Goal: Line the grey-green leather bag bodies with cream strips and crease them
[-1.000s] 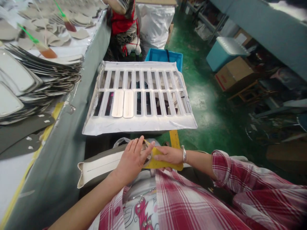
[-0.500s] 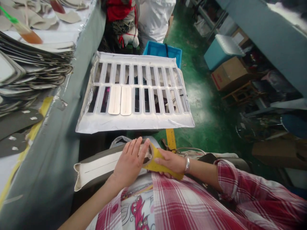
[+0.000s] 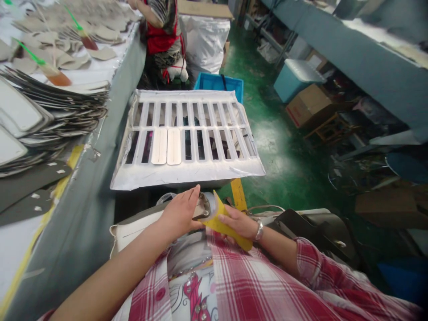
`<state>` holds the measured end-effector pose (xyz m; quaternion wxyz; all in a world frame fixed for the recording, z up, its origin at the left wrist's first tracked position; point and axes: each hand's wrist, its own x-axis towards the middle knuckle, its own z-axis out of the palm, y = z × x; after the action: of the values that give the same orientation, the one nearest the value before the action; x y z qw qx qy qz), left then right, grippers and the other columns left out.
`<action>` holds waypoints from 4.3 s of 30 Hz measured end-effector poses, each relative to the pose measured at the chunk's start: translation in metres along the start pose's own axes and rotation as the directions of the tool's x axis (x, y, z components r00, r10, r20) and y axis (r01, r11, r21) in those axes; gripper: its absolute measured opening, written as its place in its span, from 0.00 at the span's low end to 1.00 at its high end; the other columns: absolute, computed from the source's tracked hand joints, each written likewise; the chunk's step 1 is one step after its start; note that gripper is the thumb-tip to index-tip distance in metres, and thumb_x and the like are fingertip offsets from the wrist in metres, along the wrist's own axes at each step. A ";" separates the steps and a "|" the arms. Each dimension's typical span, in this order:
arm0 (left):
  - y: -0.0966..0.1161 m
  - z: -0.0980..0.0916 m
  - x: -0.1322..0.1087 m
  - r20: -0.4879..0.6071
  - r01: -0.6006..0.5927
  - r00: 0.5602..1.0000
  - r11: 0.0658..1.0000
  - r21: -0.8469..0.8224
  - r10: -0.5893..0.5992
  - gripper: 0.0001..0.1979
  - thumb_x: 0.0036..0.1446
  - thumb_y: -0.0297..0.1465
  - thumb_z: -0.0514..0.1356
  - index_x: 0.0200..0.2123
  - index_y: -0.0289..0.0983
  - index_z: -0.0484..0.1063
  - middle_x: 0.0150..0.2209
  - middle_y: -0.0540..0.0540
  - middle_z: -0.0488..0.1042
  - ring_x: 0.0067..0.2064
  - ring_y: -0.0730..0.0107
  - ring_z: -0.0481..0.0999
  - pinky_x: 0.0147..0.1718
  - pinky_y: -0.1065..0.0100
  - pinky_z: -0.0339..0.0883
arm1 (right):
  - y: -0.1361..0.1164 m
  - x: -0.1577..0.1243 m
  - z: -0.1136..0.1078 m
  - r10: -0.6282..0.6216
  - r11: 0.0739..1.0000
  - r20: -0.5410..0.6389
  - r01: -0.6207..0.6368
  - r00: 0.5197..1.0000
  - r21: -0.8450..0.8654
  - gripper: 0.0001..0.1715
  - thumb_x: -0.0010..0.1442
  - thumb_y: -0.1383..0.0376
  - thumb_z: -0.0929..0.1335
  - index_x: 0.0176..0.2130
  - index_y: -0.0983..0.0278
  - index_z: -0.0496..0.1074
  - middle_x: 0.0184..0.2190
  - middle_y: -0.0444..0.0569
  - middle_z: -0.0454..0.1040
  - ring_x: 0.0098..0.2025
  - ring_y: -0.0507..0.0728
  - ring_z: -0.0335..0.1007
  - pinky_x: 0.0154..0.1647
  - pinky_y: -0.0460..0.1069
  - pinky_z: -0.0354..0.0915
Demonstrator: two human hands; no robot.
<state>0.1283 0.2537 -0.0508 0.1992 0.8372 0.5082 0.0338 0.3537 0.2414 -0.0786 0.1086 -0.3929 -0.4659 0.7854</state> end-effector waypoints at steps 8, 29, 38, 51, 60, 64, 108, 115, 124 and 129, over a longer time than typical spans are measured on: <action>0.017 0.015 0.002 -0.156 0.076 0.986 0.989 0.130 -0.055 0.45 0.43 0.37 0.61 0.61 0.32 0.43 0.48 0.38 0.64 0.48 0.55 0.64 0.48 0.59 0.56 | -0.010 -0.015 -0.011 0.040 0.992 0.105 -0.027 0.994 -0.125 0.20 0.61 0.52 0.60 0.42 0.65 0.56 0.21 0.43 0.68 0.13 0.48 0.61 0.10 0.40 0.57; 0.017 0.022 -0.006 -0.279 0.004 0.960 0.993 0.121 0.030 0.46 0.42 0.26 0.60 0.63 0.38 0.39 0.52 0.37 0.59 0.51 0.53 0.60 0.50 0.54 0.54 | -0.040 0.021 -0.035 0.097 0.942 0.226 -0.016 0.969 -0.335 0.17 0.61 0.54 0.61 0.41 0.65 0.54 0.20 0.43 0.68 0.12 0.49 0.60 0.10 0.42 0.60; 0.019 0.024 -0.009 -0.284 0.005 0.957 0.976 0.218 0.058 0.42 0.47 0.26 0.58 0.62 0.40 0.40 0.53 0.35 0.57 0.52 0.50 0.61 0.50 0.53 0.54 | -0.034 0.017 -0.024 0.161 0.911 0.126 -0.098 0.979 -0.401 0.13 0.62 0.56 0.58 0.39 0.63 0.54 0.22 0.45 0.68 0.14 0.50 0.63 0.11 0.43 0.60; 0.020 0.027 -0.012 -0.304 0.019 0.950 0.958 0.286 0.072 0.38 0.51 0.28 0.57 0.62 0.40 0.41 0.54 0.33 0.56 0.53 0.47 0.60 0.52 0.51 0.53 | -0.057 0.023 -0.029 0.172 0.791 0.165 -0.036 0.971 -0.611 0.10 0.63 0.61 0.58 0.42 0.65 0.54 0.23 0.44 0.68 0.15 0.49 0.63 0.12 0.41 0.60; 0.018 0.030 -0.009 -0.323 0.015 0.943 0.963 0.269 0.075 0.37 0.51 0.23 0.54 0.62 0.36 0.39 0.54 0.32 0.58 0.54 0.50 0.60 0.52 0.52 0.55 | -0.066 0.025 -0.023 0.193 0.655 0.263 0.075 0.945 -0.752 0.13 0.63 0.60 0.58 0.43 0.69 0.56 0.18 0.43 0.67 0.15 0.49 0.64 0.15 0.41 0.60; 0.015 0.029 -0.008 -0.334 0.024 0.941 0.975 0.219 0.052 0.40 0.48 0.23 0.55 0.62 0.35 0.38 0.53 0.33 0.59 0.53 0.51 0.61 0.51 0.51 0.56 | -0.072 0.032 -0.024 0.210 0.688 0.328 0.099 0.921 -0.719 0.12 0.62 0.62 0.59 0.43 0.69 0.56 0.21 0.45 0.69 0.15 0.49 0.64 0.15 0.41 0.60; 0.013 0.007 -0.011 -0.164 0.021 0.985 0.989 -0.146 -0.045 0.04 0.51 0.32 0.58 0.26 0.38 0.68 0.60 0.46 0.54 0.57 0.58 0.56 0.54 0.53 0.51 | -0.040 0.034 -0.029 0.135 0.944 0.299 -0.031 0.945 -0.330 0.18 0.61 0.53 0.60 0.41 0.66 0.55 0.22 0.43 0.68 0.15 0.49 0.64 0.11 0.41 0.61; 0.012 0.011 -0.009 -0.196 0.036 0.978 0.983 -0.179 -0.072 0.05 0.48 0.30 0.61 0.32 0.42 0.72 0.59 0.47 0.55 0.56 0.56 0.57 0.54 0.50 0.51 | -0.053 0.035 -0.031 0.166 0.901 0.305 -0.018 0.938 -0.433 0.16 0.61 0.55 0.60 0.39 0.66 0.54 0.20 0.41 0.67 0.14 0.48 0.62 0.10 0.40 0.59; 0.017 0.008 -0.007 -0.200 0.056 0.976 0.985 -0.162 -0.089 0.02 0.50 0.29 0.58 0.26 0.40 0.71 0.59 0.47 0.56 0.56 0.59 0.57 0.53 0.54 0.50 | -0.044 0.042 -0.039 0.169 0.943 0.368 -0.041 0.914 -0.331 0.16 0.61 0.56 0.61 0.39 0.66 0.55 0.22 0.42 0.68 0.15 0.49 0.64 0.11 0.41 0.61; 0.023 0.010 -0.004 -0.240 0.097 0.962 0.984 -0.151 -0.132 0.03 0.49 0.27 0.56 0.25 0.37 0.69 0.57 0.43 0.58 0.54 0.58 0.59 0.53 0.53 0.51 | -0.047 0.046 -0.039 0.191 0.951 0.383 -0.075 0.904 -0.299 0.16 0.60 0.56 0.62 0.39 0.66 0.56 0.20 0.41 0.67 0.13 0.49 0.62 0.10 0.41 0.60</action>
<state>0.1485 0.2378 -0.0507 0.1929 0.7799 0.5731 0.1618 0.3417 0.3174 -0.0741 -0.1011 -0.2631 -0.5553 0.7825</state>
